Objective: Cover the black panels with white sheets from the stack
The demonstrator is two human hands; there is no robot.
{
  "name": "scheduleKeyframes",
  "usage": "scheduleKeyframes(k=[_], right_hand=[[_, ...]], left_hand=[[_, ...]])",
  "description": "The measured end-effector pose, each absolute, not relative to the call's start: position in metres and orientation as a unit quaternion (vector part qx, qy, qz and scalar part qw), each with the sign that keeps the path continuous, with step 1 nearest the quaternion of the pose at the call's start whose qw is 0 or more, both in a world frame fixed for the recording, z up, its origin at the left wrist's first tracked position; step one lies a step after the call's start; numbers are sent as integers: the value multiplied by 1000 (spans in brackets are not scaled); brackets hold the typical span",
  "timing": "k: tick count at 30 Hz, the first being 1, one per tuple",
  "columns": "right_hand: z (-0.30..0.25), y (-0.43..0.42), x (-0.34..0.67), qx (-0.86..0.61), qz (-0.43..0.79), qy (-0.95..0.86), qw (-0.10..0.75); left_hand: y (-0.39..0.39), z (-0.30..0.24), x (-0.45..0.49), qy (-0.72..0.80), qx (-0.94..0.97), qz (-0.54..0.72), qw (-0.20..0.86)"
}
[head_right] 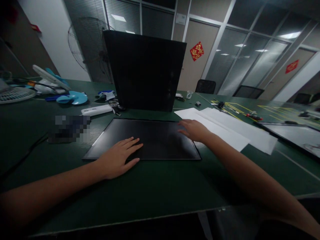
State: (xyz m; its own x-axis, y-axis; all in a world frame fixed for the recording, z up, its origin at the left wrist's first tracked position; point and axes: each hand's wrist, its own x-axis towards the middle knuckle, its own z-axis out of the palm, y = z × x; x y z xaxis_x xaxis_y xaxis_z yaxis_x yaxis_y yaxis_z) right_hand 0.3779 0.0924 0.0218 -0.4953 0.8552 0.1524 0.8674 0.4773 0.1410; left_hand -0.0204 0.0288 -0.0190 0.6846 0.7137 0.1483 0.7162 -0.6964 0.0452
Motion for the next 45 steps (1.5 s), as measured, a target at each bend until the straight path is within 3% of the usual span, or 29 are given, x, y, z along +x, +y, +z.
scheduleKeyframes(k=[3, 7, 17, 27, 32, 45], right_hand=[[-17, 133, 431, -653, -149, -740, 58], [-55, 152, 478, -774, -44, -631, 33], [-35, 140, 464, -771, -75, -632, -14], [-45, 140, 475, -783, -90, -615, 24], [-46, 140, 477, -793, -33, -608, 4], [-28, 132, 460, -801, -79, -593, -7]], left_hand=[[33, -18, -23, -393, -918, -51, -22], [39, -10, -28, -367, -930, -21, -27], [65, -7, -49, -263, -962, -56, -44], [60, -11, -42, -295, -948, -116, -16], [62, -12, -44, -274, -956, -103, -15], [57, -5, -44, -274, -958, -84, -21]])
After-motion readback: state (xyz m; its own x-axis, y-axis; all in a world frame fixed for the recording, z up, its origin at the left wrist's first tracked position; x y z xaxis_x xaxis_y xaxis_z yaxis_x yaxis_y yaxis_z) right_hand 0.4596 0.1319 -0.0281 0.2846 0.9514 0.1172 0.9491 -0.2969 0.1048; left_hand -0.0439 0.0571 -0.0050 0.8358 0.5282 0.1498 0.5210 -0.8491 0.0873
